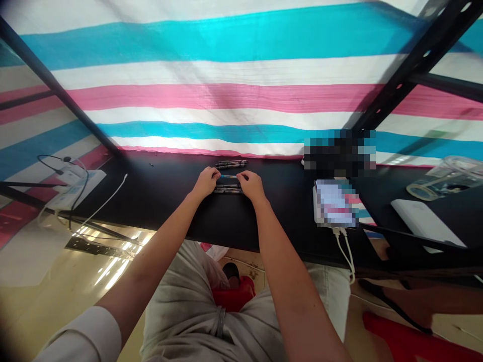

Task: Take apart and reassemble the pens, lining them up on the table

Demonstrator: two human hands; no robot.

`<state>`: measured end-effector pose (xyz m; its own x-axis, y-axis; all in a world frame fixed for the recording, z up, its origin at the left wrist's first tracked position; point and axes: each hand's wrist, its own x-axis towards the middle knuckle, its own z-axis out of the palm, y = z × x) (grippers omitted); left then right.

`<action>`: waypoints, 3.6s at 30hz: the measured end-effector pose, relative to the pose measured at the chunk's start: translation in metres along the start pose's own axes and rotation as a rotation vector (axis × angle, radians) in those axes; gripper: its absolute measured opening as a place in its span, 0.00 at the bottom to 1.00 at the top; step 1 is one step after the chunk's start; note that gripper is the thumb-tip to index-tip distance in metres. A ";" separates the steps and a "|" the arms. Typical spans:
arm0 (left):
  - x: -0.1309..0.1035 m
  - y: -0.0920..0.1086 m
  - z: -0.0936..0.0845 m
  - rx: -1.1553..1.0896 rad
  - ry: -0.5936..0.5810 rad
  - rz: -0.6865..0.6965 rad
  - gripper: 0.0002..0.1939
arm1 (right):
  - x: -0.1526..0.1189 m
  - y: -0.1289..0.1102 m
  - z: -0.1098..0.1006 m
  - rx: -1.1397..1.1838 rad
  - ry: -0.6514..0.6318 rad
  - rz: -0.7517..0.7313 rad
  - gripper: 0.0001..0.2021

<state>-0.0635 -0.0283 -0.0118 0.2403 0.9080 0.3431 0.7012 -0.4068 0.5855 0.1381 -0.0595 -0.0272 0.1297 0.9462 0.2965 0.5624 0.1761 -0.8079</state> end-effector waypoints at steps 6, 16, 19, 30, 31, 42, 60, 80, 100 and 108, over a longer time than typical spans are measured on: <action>0.001 -0.008 0.002 0.120 -0.037 -0.014 0.09 | 0.001 0.002 0.002 -0.101 -0.032 -0.034 0.12; -0.001 0.000 -0.008 0.105 -0.085 0.002 0.13 | 0.000 0.000 0.002 -0.192 -0.054 -0.071 0.13; -0.002 0.000 -0.006 0.087 -0.066 -0.003 0.13 | 0.000 0.000 0.003 -0.198 -0.051 -0.081 0.13; 0.020 -0.023 0.006 0.114 -0.049 0.044 0.15 | 0.000 -0.001 0.003 -0.152 -0.020 -0.060 0.13; 0.024 -0.026 0.008 0.120 -0.056 0.036 0.15 | 0.000 -0.001 0.003 -0.149 -0.020 -0.059 0.13; 0.056 -0.031 0.014 0.156 -0.061 -0.012 0.06 | 0.005 -0.002 0.002 -0.037 0.006 -0.002 0.12; 0.036 -0.008 0.003 -0.495 0.076 -0.048 0.07 | 0.015 0.001 0.002 0.515 0.260 0.225 0.15; 0.023 0.010 0.002 -0.217 -0.021 0.183 0.15 | 0.005 -0.022 -0.013 1.121 0.019 0.426 0.12; 0.026 0.038 0.007 -1.299 -0.034 -0.216 0.12 | -0.006 -0.041 -0.028 1.038 -0.620 0.621 0.10; 0.031 0.038 0.018 -1.196 0.082 -0.264 0.13 | -0.008 -0.033 -0.004 0.216 -0.141 0.058 0.11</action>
<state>-0.0171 -0.0142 0.0081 0.1109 0.9851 0.1314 -0.3459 -0.0857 0.9344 0.1219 -0.0739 -0.0002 0.0327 0.9822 0.1849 0.3679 0.1602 -0.9159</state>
